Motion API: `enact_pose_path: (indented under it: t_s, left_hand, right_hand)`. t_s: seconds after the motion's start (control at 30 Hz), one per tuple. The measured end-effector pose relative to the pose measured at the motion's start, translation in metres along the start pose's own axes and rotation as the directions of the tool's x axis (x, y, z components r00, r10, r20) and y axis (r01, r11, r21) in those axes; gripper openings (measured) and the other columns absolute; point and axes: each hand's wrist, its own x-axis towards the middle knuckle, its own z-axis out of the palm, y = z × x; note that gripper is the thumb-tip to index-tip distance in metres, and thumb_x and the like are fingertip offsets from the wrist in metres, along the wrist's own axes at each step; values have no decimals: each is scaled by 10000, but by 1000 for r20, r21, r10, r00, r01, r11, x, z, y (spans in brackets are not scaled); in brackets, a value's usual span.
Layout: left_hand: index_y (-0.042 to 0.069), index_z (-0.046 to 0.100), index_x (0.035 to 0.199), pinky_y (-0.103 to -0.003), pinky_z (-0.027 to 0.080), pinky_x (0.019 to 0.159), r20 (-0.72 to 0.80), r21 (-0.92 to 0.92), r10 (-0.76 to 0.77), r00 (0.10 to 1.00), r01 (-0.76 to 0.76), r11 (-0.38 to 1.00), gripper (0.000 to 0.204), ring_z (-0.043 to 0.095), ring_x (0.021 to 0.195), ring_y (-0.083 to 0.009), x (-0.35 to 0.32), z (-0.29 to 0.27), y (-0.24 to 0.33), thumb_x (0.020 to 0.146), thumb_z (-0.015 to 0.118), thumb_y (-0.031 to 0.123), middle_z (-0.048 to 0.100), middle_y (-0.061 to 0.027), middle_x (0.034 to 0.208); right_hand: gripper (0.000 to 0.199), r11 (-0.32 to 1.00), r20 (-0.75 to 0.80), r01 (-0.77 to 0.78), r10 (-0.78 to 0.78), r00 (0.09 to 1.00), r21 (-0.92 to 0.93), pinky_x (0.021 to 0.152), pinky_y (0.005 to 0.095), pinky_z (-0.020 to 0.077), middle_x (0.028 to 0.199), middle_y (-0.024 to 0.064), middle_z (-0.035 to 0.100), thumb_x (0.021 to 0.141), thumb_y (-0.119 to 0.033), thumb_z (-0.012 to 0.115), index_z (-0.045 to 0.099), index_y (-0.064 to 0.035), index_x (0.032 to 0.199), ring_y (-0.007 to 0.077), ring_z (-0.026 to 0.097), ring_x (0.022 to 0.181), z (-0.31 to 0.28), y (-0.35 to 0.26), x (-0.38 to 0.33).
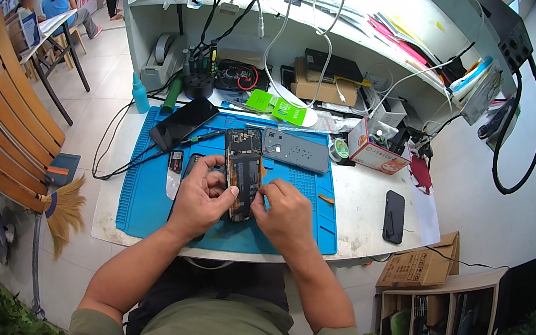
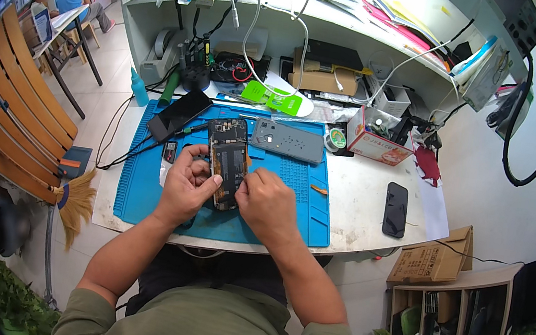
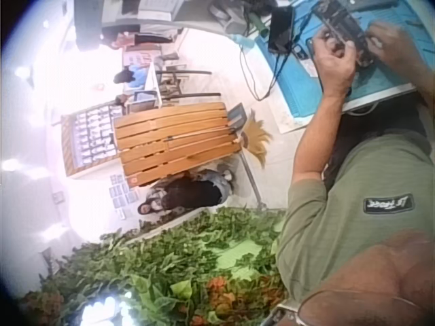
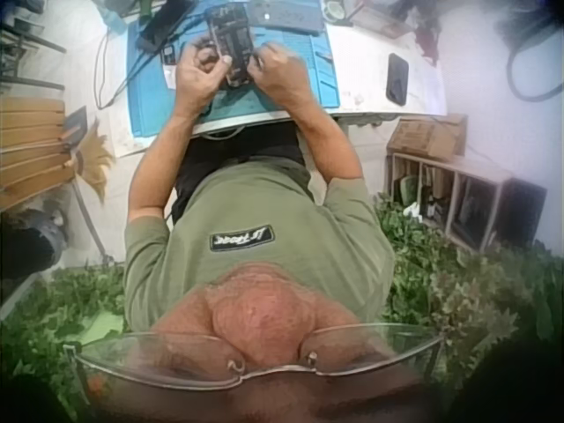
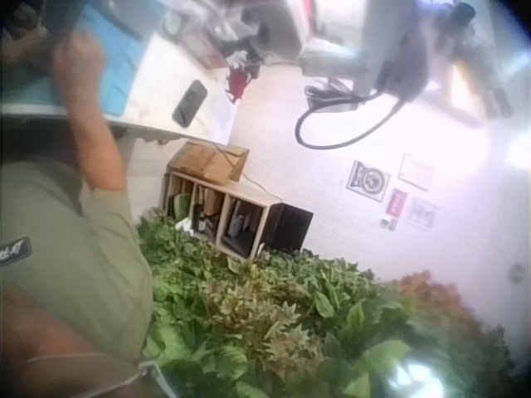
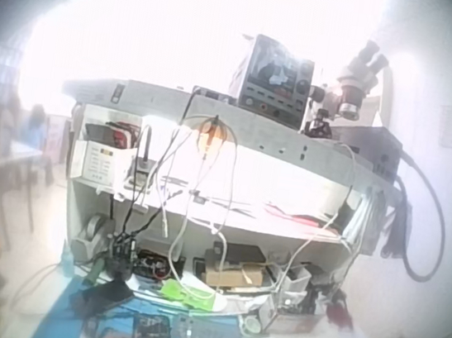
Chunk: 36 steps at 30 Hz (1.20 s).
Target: The person separates the internal components of a mobile phone by hand and using a thin tool, removing the battery and prying off the main circuit board before placing the battery in a storage drawer.
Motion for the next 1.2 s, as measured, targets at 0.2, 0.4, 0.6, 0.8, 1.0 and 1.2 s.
enact_pose_path:
  t_s: [0.2, 0.4, 0.6, 0.8, 1.0, 1.2]
  left_hand:
    - [-27, 414, 1435, -207, 531, 734, 13, 37, -2, 1000, 2, 999, 528, 680, 853, -60, -2, -1, 0, 985, 691, -27, 749, -111, 1063]
    - [-30, 416, 1439, -201, 518, 729, 21, 16, -10, 1000, 10, 1000, 522, 668, 840, -51, -1, 2, 3, 991, 684, -24, 744, -98, 1049]
    - [-34, 416, 1437, -201, 512, 732, 2, -10, -27, 1000, 27, 1000, 516, 659, 833, -46, 0, 1, 3, 995, 683, -19, 742, -98, 1051]
    - [-37, 419, 1431, -200, 510, 721, -13, 4, -29, 999, 29, 1000, 517, 661, 832, -46, 0, 1, 0, 992, 692, -12, 747, -103, 1058]
    - [-32, 415, 1441, -207, 544, 728, 25, 53, -11, 1000, 10, 999, 538, 685, 853, -62, -3, 2, 3, 984, 699, -18, 751, -109, 1066]
    - [-32, 419, 1454, -207, 552, 727, 64, 0, -17, 998, 17, 1000, 548, 711, 883, -77, -6, 4, 4, 983, 700, -24, 763, -116, 1074]
  right_hand:
    - [191, 999, 68, 34, -34, 997, -1, 672, 445, 548, 828, 135, 614, 766, -34, 786, 613, -23, 844, 345, 657, 762, 1, 6, 5]
    - [180, 992, 114, -8, -7, 993, 127, 690, 463, 542, 846, 155, 614, 780, -35, 755, 607, -3, 876, 362, 650, 783, -4, 16, 6]
    - [149, 964, 74, -84, 67, 995, 252, 689, 448, 549, 854, 141, 642, 790, -30, 770, 649, -6, 874, 341, 662, 804, -11, 16, 1]
    - [100, 994, -40, -8, 12, 999, 113, 725, 430, 577, 863, 126, 669, 794, -28, 778, 704, -8, 858, 325, 675, 823, -7, 5, -5]
    - [105, 999, 63, -17, 15, 998, 29, 733, 446, 571, 834, 137, 648, 806, -47, 762, 662, -13, 813, 341, 672, 819, -8, 3, -3]
    - [146, 999, 90, -24, 22, 996, 22, 643, 453, 535, 782, 114, 612, 741, -20, 779, 637, -27, 774, 331, 654, 727, -8, 4, 3]
